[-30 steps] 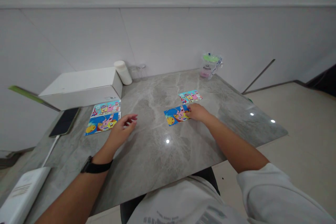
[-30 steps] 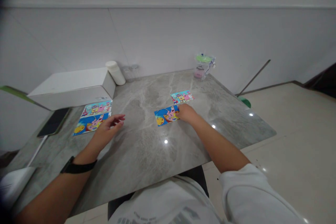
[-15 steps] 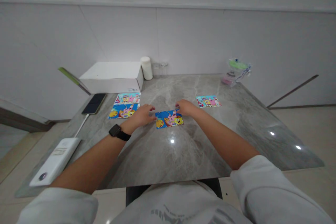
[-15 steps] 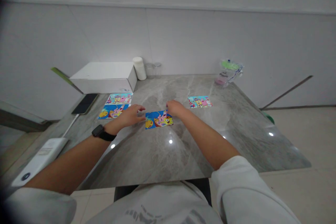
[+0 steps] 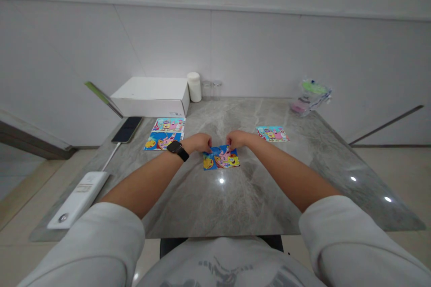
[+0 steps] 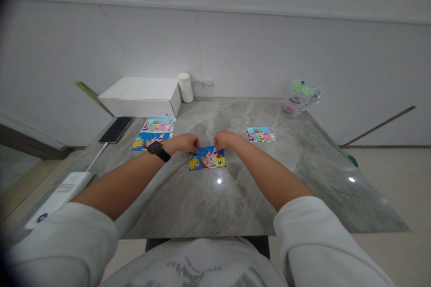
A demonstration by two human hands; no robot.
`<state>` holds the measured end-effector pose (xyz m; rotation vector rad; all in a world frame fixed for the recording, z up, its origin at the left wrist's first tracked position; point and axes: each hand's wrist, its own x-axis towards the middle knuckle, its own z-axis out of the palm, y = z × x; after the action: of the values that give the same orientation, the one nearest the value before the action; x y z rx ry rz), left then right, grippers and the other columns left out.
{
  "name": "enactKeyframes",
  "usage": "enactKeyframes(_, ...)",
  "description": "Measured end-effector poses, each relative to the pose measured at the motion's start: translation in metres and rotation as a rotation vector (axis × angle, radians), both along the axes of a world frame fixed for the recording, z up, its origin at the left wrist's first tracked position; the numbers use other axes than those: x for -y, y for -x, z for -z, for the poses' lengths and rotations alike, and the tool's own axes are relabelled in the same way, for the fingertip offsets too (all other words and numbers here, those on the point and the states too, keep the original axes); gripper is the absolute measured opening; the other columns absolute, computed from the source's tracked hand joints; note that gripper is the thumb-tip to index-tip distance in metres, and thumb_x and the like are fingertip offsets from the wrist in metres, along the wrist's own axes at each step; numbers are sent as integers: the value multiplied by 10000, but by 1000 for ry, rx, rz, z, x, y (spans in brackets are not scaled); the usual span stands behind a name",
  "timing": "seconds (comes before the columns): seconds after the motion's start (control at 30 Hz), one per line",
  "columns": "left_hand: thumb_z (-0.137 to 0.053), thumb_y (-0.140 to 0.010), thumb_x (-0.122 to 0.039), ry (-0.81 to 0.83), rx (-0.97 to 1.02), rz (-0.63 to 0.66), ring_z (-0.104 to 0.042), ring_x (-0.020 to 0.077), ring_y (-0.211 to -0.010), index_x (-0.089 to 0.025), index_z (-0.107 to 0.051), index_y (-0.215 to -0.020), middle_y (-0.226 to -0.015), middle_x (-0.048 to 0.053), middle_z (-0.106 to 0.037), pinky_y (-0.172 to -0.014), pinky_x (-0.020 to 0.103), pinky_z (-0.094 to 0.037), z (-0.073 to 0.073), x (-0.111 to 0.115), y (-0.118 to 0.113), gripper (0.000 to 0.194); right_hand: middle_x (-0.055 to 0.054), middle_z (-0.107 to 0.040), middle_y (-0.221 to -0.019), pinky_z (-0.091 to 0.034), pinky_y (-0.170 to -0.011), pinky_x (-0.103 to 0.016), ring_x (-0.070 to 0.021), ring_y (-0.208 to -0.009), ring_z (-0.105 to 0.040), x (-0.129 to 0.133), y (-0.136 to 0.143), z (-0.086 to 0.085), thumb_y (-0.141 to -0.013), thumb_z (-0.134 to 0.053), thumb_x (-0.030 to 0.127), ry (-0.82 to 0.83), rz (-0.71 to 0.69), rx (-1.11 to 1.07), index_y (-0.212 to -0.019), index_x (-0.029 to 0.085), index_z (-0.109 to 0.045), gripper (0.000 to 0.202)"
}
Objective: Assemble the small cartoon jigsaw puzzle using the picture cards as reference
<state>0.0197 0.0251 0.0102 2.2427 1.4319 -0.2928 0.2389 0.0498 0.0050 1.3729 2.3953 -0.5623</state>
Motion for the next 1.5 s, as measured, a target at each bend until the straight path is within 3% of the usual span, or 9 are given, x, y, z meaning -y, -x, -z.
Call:
enactKeyframes(0.13, -759, -779, -320, 58, 38, 7, -690, 201, -812, -188, -812, -950, -895, 34, -789, -752, 275, -482, -3, 2, 5, 222, -50, -809, -920, -476, -685, -234, -191, -813, -707, 3, -13, 1, -750, -860, 278, 95, 37, -143, -945, 198, -834, 212)
enactKeyframes(0.33, -789, -745, -340, 118, 105, -7, -695, 177, -841, -191, -739, -1213, -1008, 21, -789, -699, 230, -476, -3, 8, 8, 494, -28, -775, -898, -512, -669, -227, -161, -775, -678, 7, -30, -3, -780, -839, 331, 407, 176, -396, -965, 192, -782, 238)
enactKeyframes(0.6, -732, -777, -381, 244, 192, 37, -670, 168, -817, -192, -761, -958, -905, 0, -774, -706, 240, -478, -2, 9, 7, 263, -18, -761, -921, -540, -690, -223, -153, -818, -688, 15, -41, -10, -753, -874, 367, 610, 296, -620, -980, 191, -738, 318)
enactKeyframes(0.8, -707, -818, -470, 443, 444, -168, -699, 170, -823, -211, -702, -1033, -950, 15, -766, -679, 239, -544, 7, 17, 16, 338, -3, -750, -867, -552, -666, -215, -147, -779, -690, 25, -38, -9, -785, -858, 347, 596, 397, -645, -946, 189, -712, 269)
enactKeyframes(1.0, -675, -868, -436, 177, 476, -168, -700, 190, -872, -168, -700, -1089, -1013, 58, -769, -713, 261, -555, 15, 21, 15, 348, -23, -767, -963, -554, -641, -208, -154, -801, -702, 31, -31, 3, -765, -897, 319, 457, 396, -650, -1071, 183, -695, 391)
enactKeyframes(1.1, -672, -870, -373, 172, 535, -113, -716, 199, -968, -167, -689, -1162, -1118, 69, -773, -802, 273, -568, 14, 20, 14, 358, -8, -780, -916, -554, -685, -214, -163, -816, -716, 30, -29, 6, -697, -928, 262, 449, 332, -624, -1109, 184, -724, 466)
enactKeyframes(1.23, -721, -829, -314, 94, 544, -81, -722, 216, -1012, -164, -706, -1170, -1152, 78, -776, -886, 304, -571, 11, 18, 16, 372, 2, -786, -889, -551, -744, -226, -156, -823, -709, 27, -30, 3, -729, -867, 263, 484, 282, -665, -935, 170, -760, 251)
enactKeyframes(1.33, -701, -862, -334, 58, 552, -94, -727, 213, -1006, -169, -729, -1141, -1134, 66, -784, -898, 308, -575, 8, 15, 18, 326, -6, -784, -902, -547, -718, -231, -145, -781, -698, 24, -32, -3, -789, -809, 298, 514, 329, -706, -971, 182, -770, 219)
enactKeyframes(1.5, -713, -843, -306, -15, 449, -143, -728, 221, -1008, -183, -767, -1111, -1098, 55, -796, -905, 298, -579, 5, 11, 20, 300, -11, -773, -892, -527, -634, -219, -149, -735, -675, 17, -33, -5, -788, -803, 248, 332, 375, -529, -965, 192, -787, 186)
